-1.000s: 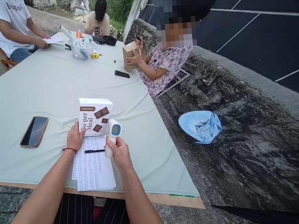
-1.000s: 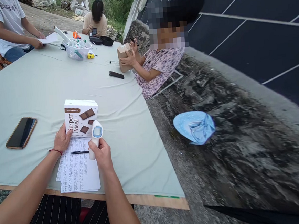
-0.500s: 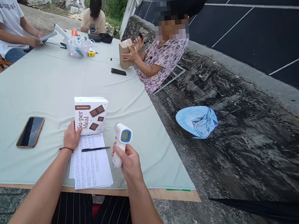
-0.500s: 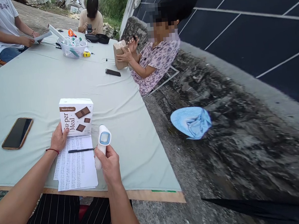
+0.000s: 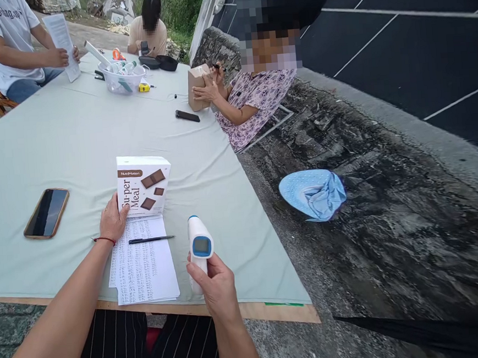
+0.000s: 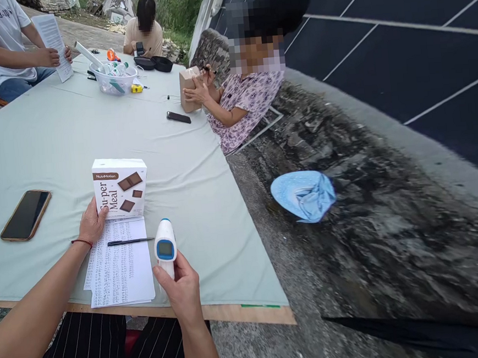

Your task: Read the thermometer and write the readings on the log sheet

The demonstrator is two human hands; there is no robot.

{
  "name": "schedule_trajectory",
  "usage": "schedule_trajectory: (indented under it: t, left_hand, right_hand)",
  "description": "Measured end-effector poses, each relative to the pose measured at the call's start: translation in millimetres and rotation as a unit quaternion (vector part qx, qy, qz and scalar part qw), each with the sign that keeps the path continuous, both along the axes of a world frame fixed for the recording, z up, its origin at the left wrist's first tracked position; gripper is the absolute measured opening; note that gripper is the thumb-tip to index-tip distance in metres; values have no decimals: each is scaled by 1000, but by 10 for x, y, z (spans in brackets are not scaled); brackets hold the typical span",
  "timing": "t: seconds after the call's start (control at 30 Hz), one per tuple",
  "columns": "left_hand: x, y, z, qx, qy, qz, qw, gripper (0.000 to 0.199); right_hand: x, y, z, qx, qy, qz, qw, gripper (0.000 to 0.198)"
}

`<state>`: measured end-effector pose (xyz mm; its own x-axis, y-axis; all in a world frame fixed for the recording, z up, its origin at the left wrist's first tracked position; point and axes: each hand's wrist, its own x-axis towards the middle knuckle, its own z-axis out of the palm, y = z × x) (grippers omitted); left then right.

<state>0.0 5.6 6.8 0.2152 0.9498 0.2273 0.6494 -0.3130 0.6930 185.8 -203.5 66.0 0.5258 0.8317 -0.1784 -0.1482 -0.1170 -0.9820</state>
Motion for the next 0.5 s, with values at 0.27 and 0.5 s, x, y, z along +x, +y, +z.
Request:
schedule_trajectory:
  t: [0.27, 0.5]
  left_hand:
    - [-3, 3, -8, 3, 0, 3, 1000, 67]
    - [7, -1, -8, 4, 0, 3, 1000, 65]
  right_hand:
    - [316, 77, -347, -60, -115, -67, 989, 54]
    - [660, 214, -687, -246, -417, -41, 874, 53]
